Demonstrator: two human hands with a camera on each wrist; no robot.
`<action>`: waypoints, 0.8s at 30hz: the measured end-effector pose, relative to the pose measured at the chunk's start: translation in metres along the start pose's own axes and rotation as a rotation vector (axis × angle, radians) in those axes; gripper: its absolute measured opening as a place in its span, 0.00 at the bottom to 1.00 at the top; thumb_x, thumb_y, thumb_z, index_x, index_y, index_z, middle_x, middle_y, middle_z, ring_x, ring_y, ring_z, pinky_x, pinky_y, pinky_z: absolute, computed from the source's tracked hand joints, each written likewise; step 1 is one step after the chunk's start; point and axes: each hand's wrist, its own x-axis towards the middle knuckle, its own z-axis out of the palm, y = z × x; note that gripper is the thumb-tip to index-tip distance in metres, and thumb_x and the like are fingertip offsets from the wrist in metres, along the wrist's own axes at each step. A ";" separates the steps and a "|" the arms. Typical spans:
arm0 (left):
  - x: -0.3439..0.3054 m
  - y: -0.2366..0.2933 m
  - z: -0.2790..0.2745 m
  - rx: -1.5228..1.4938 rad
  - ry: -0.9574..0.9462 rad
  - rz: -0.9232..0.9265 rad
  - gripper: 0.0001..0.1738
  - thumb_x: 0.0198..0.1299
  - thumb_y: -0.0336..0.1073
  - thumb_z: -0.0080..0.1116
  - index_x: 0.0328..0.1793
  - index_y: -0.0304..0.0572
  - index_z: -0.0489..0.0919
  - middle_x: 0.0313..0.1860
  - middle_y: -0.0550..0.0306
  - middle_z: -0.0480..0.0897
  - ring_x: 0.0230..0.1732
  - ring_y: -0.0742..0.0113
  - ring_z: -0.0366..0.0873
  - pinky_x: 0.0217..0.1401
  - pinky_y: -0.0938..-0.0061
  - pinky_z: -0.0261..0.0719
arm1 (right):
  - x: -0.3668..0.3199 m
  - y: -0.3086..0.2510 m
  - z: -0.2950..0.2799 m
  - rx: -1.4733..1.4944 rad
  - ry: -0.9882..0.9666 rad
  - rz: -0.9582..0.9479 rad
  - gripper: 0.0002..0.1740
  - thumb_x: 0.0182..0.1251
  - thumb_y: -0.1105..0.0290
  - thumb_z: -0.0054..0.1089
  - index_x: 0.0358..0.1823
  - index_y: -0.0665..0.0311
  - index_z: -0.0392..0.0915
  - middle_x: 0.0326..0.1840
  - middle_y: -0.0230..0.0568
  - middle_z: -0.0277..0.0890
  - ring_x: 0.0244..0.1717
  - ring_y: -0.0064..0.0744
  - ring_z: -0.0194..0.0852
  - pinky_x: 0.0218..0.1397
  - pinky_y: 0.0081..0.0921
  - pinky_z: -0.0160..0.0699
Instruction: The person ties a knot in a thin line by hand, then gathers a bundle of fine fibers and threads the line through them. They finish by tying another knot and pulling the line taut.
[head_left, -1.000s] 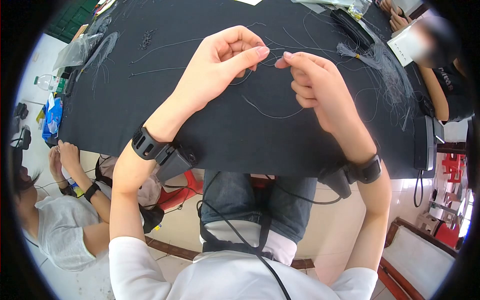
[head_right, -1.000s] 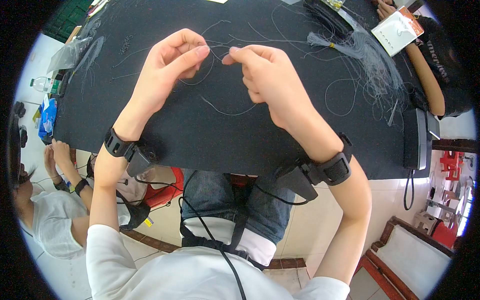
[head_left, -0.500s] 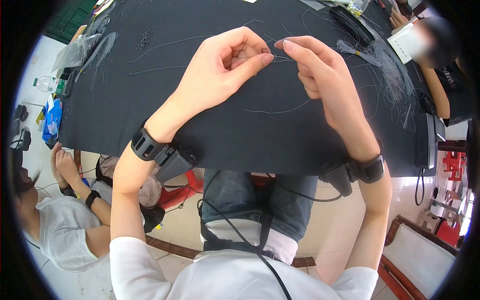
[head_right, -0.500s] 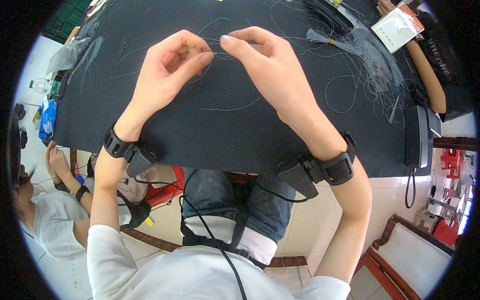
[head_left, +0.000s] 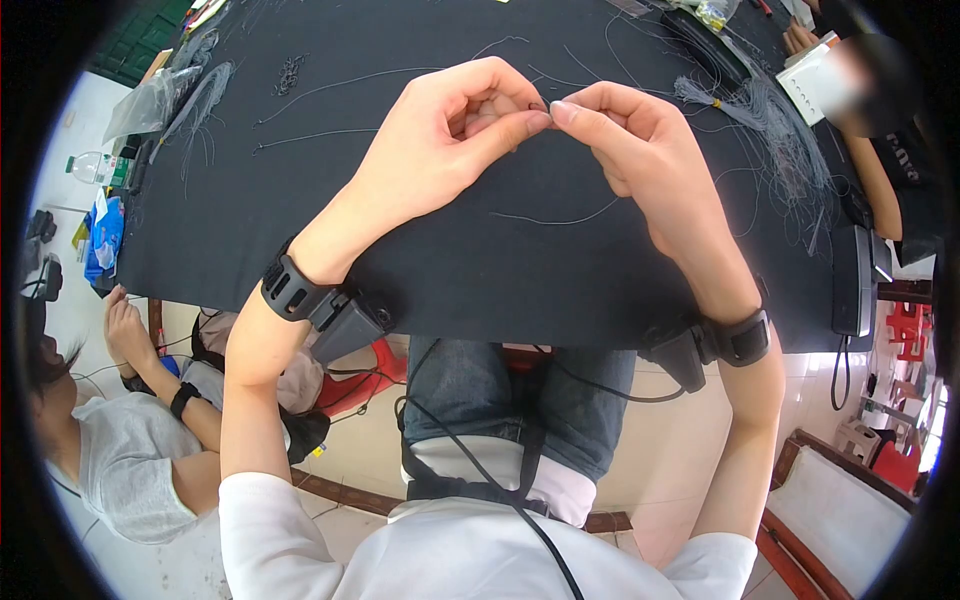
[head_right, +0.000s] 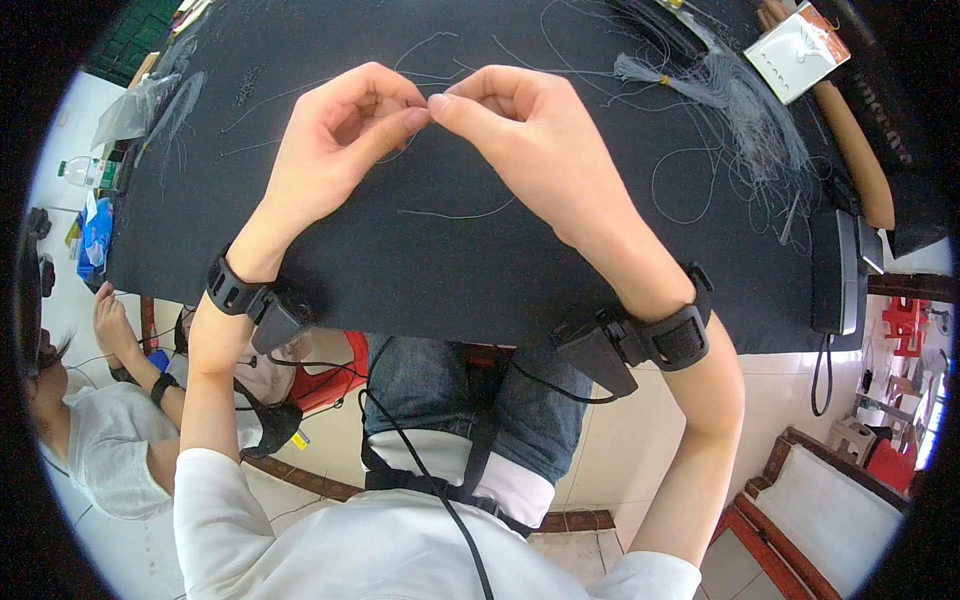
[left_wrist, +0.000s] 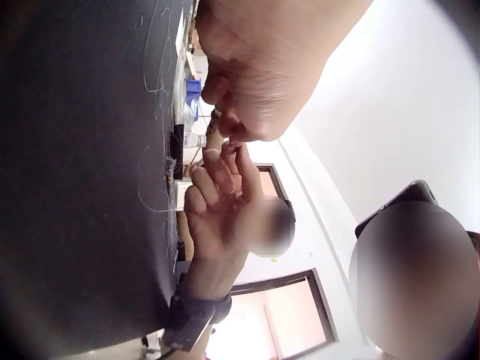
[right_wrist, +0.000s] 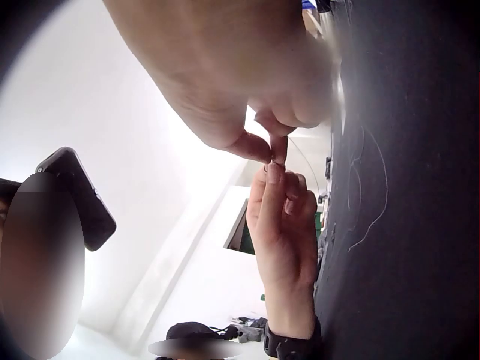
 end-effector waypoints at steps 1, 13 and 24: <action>0.000 0.000 0.000 -0.010 0.000 0.003 0.05 0.57 0.30 0.59 0.37 0.37 0.77 0.20 0.66 0.73 0.21 0.84 0.64 0.24 0.87 0.61 | 0.000 0.001 0.001 0.005 0.004 -0.006 0.16 0.61 0.60 0.57 0.36 0.69 0.80 0.21 0.28 0.71 0.22 0.12 0.60 0.24 0.14 0.55; 0.000 0.001 -0.001 -0.004 -0.027 -0.011 0.06 0.56 0.31 0.59 0.38 0.38 0.78 0.21 0.66 0.74 0.22 0.84 0.65 0.25 0.87 0.63 | 0.000 0.002 0.000 0.049 -0.001 0.014 0.14 0.61 0.62 0.56 0.34 0.68 0.79 0.21 0.26 0.69 0.22 0.11 0.58 0.24 0.13 0.53; -0.002 0.002 -0.003 0.087 -0.102 -0.047 0.08 0.58 0.32 0.58 0.42 0.38 0.78 0.29 0.64 0.76 0.29 0.83 0.69 0.32 0.87 0.67 | 0.001 0.002 0.000 0.025 -0.009 0.006 0.14 0.61 0.62 0.56 0.34 0.68 0.79 0.21 0.27 0.70 0.21 0.11 0.58 0.23 0.14 0.54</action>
